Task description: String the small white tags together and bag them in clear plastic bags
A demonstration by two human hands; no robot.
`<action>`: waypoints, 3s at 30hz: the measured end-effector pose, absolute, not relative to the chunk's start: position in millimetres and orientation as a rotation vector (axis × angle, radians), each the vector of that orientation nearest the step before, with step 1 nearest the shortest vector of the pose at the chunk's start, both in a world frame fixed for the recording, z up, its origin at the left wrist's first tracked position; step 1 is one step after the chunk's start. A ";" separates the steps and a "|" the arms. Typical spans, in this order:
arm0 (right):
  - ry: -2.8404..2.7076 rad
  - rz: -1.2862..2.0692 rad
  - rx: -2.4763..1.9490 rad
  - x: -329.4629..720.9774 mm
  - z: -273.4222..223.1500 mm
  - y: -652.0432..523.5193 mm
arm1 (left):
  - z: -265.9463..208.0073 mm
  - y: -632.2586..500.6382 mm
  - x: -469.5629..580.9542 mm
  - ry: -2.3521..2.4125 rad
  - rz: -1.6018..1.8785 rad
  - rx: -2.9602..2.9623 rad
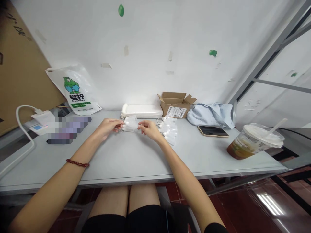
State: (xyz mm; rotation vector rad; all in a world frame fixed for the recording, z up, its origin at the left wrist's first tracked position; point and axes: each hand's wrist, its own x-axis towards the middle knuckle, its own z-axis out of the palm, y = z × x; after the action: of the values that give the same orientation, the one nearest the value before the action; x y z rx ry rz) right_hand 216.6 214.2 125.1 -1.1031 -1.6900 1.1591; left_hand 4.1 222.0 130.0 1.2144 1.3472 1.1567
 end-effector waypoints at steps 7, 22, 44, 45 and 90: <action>-1.742 1.146 -1.150 212.5 128.9 207.9 | 131.3 221.9 -2.4 1.377 1.121 1.110; -1.814 1.168 -1.103 209.0 117.0 211.2 | 123.6 226.5 -3.5 1.438 1.083 1.091; -1.869 1.087 -1.114 212.2 116.7 215.6 | 125.4 211.8 15.0 1.340 0.732 1.657; -1.878 1.029 -1.137 215.6 117.6 217.8 | 123.8 211.7 15.7 1.340 0.712 1.678; -1.468 0.467 -1.590 327.6 101.0 288.2 | 124.8 210.6 20.9 1.469 0.578 1.977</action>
State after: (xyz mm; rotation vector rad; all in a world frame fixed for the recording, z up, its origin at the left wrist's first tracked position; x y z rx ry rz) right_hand 327.6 288.2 101.0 -1.5905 -1.4677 0.4673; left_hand 20.9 210.6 124.8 1.9767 1.4689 0.5784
